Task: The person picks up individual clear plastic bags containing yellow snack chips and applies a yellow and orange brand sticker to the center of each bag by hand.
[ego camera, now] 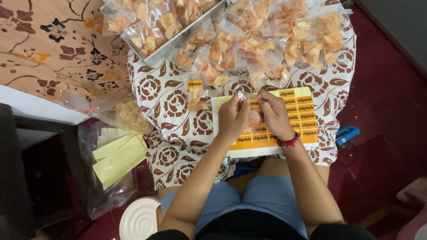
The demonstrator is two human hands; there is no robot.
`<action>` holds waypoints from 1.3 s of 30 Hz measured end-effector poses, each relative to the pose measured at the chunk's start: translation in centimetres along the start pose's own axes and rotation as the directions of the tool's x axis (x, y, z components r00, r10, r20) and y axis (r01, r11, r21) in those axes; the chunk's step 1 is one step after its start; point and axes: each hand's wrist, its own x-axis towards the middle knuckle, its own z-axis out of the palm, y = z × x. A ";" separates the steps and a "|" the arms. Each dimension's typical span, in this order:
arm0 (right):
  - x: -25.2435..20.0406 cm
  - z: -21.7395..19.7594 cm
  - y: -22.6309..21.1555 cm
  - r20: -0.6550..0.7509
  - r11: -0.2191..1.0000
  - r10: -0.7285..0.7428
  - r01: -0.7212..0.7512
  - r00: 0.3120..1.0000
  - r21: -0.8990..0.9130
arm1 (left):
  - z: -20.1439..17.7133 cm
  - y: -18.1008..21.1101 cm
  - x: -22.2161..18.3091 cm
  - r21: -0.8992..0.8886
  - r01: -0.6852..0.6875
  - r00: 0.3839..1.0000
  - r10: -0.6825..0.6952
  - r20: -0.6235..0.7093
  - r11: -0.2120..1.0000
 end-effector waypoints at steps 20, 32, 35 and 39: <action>0.3 -0.4 1.4 0.025 0.999 0.037 -0.038 0.999 0.037 | -0.5 0.1 0.2 -0.034 0.071 0.990 -0.066 0.125 0.997; 0.4 -0.4 1.7 0.019 0.997 0.035 -0.036 0.999 0.065 | -0.2 -0.7 0.2 -0.020 0.057 0.990 -0.054 0.132 0.998; 0.4 -0.4 1.6 -0.004 0.994 0.047 -0.047 0.999 0.102 | -0.4 0.6 0.2 -0.030 0.054 0.992 -0.050 0.120 0.998; 0.1 -0.1 0.1 -0.117 0.991 0.033 -0.018 0.993 0.133 | -1.3 2.6 0.0 -0.127 0.009 0.997 0.001 0.079 0.992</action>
